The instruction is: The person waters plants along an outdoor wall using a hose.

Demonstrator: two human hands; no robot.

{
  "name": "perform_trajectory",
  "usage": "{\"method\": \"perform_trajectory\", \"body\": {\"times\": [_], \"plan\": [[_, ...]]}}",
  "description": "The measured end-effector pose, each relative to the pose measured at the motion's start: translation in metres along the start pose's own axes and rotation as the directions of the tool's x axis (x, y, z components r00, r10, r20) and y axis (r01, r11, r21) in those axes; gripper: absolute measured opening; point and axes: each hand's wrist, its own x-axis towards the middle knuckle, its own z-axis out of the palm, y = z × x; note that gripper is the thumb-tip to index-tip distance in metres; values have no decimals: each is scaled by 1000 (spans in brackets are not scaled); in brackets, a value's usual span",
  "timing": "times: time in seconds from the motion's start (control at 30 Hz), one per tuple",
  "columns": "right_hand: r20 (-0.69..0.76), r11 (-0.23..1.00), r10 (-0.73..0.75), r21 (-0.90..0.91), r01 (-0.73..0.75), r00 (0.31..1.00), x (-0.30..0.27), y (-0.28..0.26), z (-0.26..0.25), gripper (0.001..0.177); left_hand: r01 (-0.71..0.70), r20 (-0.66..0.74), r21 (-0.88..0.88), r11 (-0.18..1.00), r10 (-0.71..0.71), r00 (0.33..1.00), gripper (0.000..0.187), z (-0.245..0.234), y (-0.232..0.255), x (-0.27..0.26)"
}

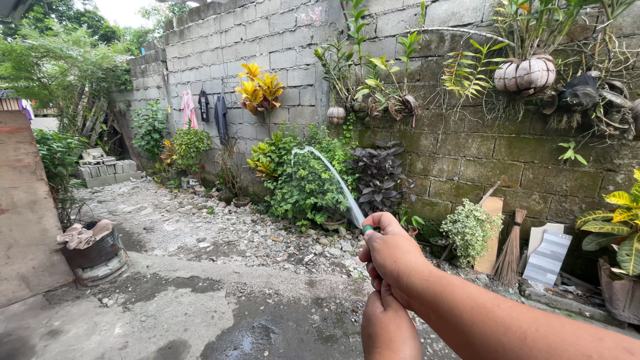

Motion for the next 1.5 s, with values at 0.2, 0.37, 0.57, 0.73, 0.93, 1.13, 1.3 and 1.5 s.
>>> {"method": "perform_trajectory", "body": {"times": [0.2, 0.37, 0.57, 0.73, 0.93, 1.13, 1.3, 1.5], "plan": [[3, 994, 107, -5, -107, 994, 0, 6, -3, 18, -20, -10, -72, 997, 20, 1000, 63, 11, -20, 14], [-8, 994, 107, 7, -107, 994, 0, 11, -6, 15, 6, -8, 27, 1000, -6, 1000, 66, 11, -22, 12], [-33, 994, 109, 9, -109, 993, 1, 16, -10, 13, -13, -2, 11, 1000, 13, 1000, 65, 14, -24, 8], [-81, 993, 120, 22, -119, 989, -4, 17, -15, 14, 23, 86, -7, 1000, -22, 996, 62, 10, -19, -4], [-97, 990, 137, 33, -134, 986, -6, 16, -20, 15, 29, 128, 44, 999, -35, 991, 65, 13, -16, -9], [-119, 988, 151, 15, -151, 981, -6, 19, -23, 14, 52, 143, -33, 998, -47, 989, 63, 17, -22, -7], [-107, 990, 143, 33, -140, 984, -9, 16, -25, 14, 21, 114, 28, 999, -25, 993, 62, 20, -23, -6], [-97, 991, 130, 4, -131, 987, -14, 15, -26, 15, -3, 44, 69, 998, 0, 999, 60, 27, -28, -2]]}}
